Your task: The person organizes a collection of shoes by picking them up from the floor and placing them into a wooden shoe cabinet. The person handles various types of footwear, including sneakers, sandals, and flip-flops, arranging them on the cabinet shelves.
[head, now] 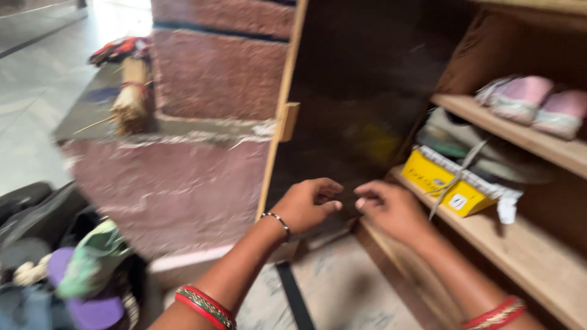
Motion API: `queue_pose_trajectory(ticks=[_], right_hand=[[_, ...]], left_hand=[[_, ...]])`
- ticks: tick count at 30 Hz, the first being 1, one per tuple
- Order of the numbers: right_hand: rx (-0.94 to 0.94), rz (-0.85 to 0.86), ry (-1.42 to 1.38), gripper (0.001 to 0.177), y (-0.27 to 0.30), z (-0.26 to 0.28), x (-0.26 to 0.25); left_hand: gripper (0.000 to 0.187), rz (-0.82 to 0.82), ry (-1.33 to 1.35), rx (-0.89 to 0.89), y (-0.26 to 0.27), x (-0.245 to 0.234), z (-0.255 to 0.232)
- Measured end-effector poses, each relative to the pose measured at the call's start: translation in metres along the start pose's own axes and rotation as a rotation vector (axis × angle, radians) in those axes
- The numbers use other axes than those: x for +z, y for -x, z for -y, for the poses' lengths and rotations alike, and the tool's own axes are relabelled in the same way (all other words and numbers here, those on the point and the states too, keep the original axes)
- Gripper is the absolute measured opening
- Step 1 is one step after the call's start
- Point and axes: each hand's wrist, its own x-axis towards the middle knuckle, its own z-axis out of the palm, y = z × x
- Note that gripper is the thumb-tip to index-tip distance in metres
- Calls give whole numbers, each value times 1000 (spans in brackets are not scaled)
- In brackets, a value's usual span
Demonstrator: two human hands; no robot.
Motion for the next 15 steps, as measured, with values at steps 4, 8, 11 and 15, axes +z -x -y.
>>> queue_pose_trajectory(ticks=[4, 8, 11, 15], right_hand=[[-44, -166, 271, 41, -40, -36, -94], [14, -277, 496, 52, -78, -89, -179], [139, -337, 576, 58, -107, -132, -229], [174, -426, 731, 77, -135, -165, -284]], left_hand=[[41, 27, 81, 72, -55, 40, -42], [38, 35, 144, 72, -107, 73, -79], [35, 21, 91, 131, -134, 93, -97], [35, 59, 131, 143, -158, 112, -115]])
